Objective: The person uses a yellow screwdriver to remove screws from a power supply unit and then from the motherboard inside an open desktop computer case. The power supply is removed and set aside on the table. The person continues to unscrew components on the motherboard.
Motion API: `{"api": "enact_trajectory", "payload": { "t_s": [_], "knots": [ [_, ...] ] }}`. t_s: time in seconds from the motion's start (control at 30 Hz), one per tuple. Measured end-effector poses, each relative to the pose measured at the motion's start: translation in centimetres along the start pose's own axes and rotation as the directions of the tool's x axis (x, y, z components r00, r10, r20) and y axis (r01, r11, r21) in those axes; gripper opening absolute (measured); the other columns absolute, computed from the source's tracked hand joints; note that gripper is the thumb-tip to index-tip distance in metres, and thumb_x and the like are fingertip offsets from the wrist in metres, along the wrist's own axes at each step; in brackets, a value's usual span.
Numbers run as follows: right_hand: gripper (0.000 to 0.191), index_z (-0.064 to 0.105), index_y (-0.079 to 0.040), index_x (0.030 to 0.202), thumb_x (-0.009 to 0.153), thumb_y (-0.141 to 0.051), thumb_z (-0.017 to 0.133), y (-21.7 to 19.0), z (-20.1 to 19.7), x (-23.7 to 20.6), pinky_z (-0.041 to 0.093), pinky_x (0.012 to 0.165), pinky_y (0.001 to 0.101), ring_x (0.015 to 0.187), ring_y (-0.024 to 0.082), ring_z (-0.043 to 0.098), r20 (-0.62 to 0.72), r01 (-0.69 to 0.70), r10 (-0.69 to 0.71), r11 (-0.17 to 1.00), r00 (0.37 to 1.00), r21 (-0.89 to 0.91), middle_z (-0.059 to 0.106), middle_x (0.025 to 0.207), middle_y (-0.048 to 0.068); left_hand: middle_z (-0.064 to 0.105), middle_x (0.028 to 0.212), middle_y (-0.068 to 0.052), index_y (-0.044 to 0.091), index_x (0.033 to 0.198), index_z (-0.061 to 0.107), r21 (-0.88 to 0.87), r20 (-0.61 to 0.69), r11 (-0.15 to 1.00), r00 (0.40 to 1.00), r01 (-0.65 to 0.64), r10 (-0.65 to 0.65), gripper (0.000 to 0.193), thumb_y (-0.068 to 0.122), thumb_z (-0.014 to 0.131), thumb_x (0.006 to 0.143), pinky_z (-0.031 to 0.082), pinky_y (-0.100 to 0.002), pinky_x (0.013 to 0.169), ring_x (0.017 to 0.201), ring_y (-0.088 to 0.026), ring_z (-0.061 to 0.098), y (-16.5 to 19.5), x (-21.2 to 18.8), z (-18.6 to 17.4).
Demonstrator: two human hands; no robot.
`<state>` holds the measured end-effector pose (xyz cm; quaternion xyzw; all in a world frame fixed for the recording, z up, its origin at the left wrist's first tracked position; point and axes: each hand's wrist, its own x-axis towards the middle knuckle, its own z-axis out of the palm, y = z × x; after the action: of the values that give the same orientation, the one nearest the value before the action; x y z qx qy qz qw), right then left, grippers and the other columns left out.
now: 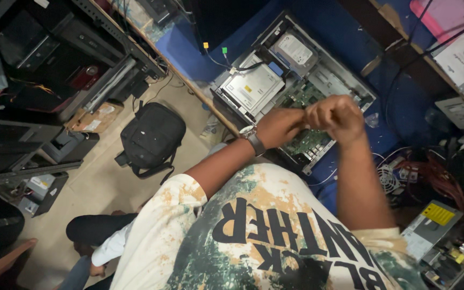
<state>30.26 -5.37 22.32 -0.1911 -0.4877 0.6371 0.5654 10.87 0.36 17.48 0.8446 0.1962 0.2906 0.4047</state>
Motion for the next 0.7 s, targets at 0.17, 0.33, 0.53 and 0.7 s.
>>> {"api": "enact_trajectory", "payload": {
  "t_s": [0.17, 0.33, 0.53, 0.7],
  "knots": [
    [0.050, 0.050, -0.011, 0.085, 0.113, -0.052, 0.044, 2.2, 3.6, 1.5, 0.045, 0.068, 0.0291, 0.069, 0.015, 0.050, -0.504, -0.018, -0.243, 0.889, 0.829, -0.458, 0.052, 0.076, 0.005, 0.076, 0.098, -0.007, 0.015, 0.111, 0.070, -0.089, -0.084, 0.992, 0.992, 0.092, -0.099, 0.029, 0.008, 0.061, 0.084, 0.059, -0.043, 0.074, 0.086, -0.032, 0.074, 0.2, 0.2, -0.1],
    [0.058, 0.038, 0.004, 0.111, 0.112, -0.052, 0.049, 7.0, 8.2, 2.4, 0.043, 0.068, 0.0318, 0.080, 0.017, 0.045, -0.414, -0.035, -0.709, 0.482, 0.570, -0.875, 0.046, 0.093, 0.011, 0.073, 0.091, -0.012, 0.014, 0.103, 0.071, 0.007, -0.095, 0.997, 0.992, 0.079, -0.078, 0.020, 0.016, 0.071, 0.083, 0.056, -0.046, 0.072, 0.082, -0.036, 0.071, -0.7, -0.5, 0.3],
    [0.077, 0.048, -0.010, 0.067, 0.116, -0.068, 0.035, 3.2, 1.2, 0.5, 0.042, 0.072, 0.0280, 0.066, 0.013, 0.048, -0.036, -0.023, 0.019, 0.994, 0.999, -0.111, 0.052, 0.067, 0.003, 0.071, 0.085, -0.014, 0.010, 0.086, 0.068, 0.160, -0.072, 0.986, 0.997, 0.051, -0.040, 0.016, 0.017, 0.074, 0.073, 0.055, -0.048, 0.074, 0.082, -0.038, 0.068, -2.0, -1.3, 1.5],
    [0.068, 0.059, -0.004, 0.075, 0.109, -0.059, 0.038, 0.0, 3.6, 2.6, 0.047, 0.069, 0.0343, 0.071, 0.023, 0.056, -0.374, -0.227, 0.022, 0.827, 0.927, -0.515, 0.061, 0.085, 0.014, 0.072, 0.083, -0.013, 0.013, 0.087, 0.072, 0.295, 0.000, 0.954, 0.998, 0.060, -0.063, 0.012, 0.014, 0.073, 0.075, 0.054, -0.047, 0.073, 0.078, -0.034, 0.069, -1.4, -0.5, 0.4]
  ]
}}
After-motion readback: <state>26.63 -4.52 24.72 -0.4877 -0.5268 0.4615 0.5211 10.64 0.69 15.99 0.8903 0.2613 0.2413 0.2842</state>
